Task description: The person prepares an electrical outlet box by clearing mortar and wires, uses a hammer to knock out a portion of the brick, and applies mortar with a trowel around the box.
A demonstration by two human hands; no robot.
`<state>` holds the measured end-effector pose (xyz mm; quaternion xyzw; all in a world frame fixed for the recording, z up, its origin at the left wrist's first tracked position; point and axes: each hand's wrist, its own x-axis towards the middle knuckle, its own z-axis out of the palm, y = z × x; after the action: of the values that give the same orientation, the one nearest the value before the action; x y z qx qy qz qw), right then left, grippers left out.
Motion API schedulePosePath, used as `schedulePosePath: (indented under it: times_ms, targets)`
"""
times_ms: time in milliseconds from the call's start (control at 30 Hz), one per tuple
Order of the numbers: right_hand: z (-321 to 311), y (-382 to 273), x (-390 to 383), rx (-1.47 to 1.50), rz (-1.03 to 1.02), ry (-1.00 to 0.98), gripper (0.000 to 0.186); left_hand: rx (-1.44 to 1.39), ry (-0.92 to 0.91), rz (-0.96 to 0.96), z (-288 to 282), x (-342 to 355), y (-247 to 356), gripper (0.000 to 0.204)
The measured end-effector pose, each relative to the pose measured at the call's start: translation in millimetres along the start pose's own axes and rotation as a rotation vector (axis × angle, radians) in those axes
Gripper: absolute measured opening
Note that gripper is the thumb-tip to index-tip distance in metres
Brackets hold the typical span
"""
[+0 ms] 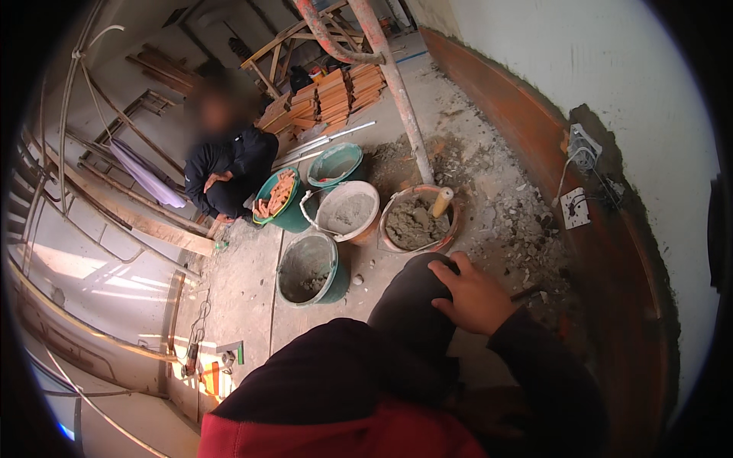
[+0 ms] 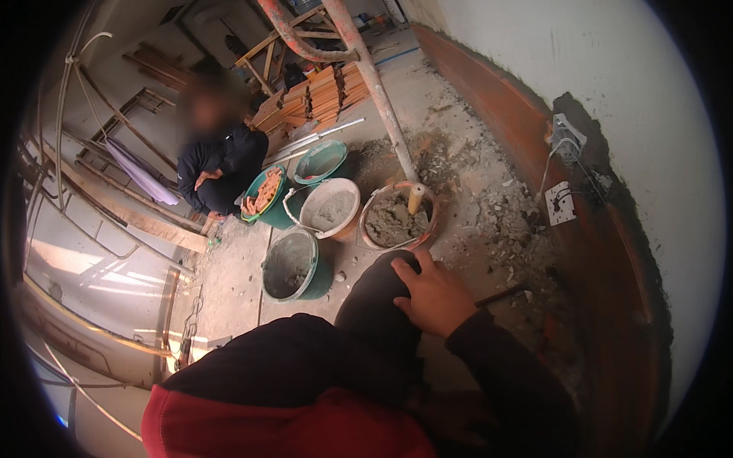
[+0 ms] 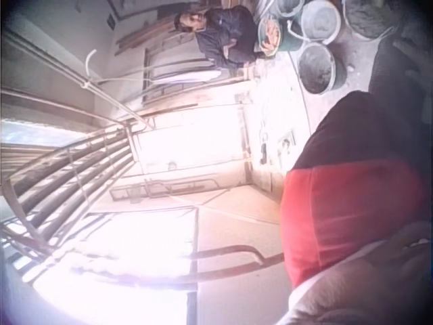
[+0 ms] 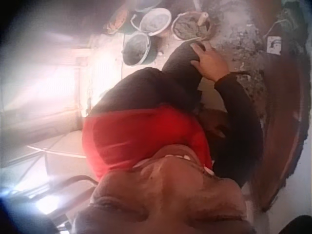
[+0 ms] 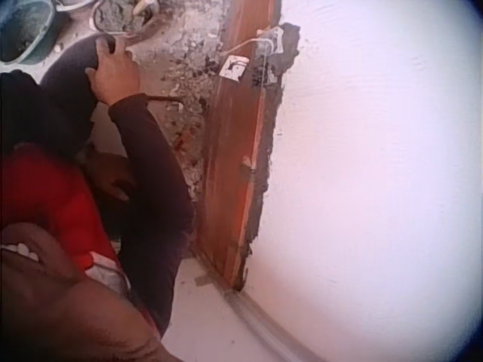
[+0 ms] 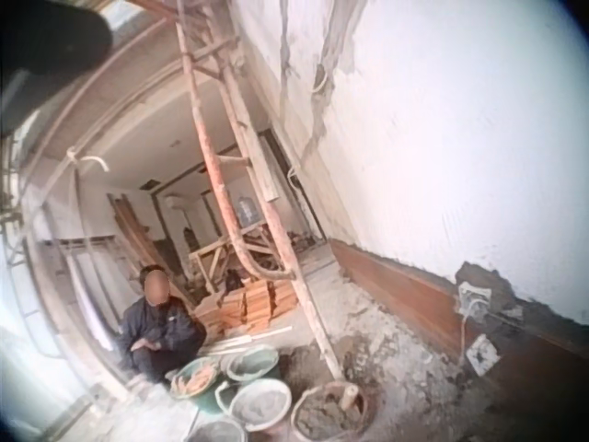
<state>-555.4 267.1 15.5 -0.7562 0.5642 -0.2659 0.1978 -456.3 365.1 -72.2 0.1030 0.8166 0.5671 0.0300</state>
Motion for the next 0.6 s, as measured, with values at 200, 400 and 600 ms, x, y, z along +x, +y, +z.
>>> schedulePosePath:
  times_ms: [200, 400, 600]
  targets:
    - [15.9, 4.8, 3.5, 0.025, -0.048, -0.034, 0.059, -0.007, -0.112, -0.045, -10.6, -3.5, 11.3, 0.066]
    - [17.8, 17.8, 16.4, 0.004, -0.049, -0.092, 0.059, 0.198, -0.083, 0.070, -16.4, -7.4, -6.6, 0.069]
    - [30.5, 23.4, 36.7, 0.065, -0.043, -0.155, 0.062, -0.015, -0.006, 0.094, -15.6, -11.8, -38.0, 0.080]
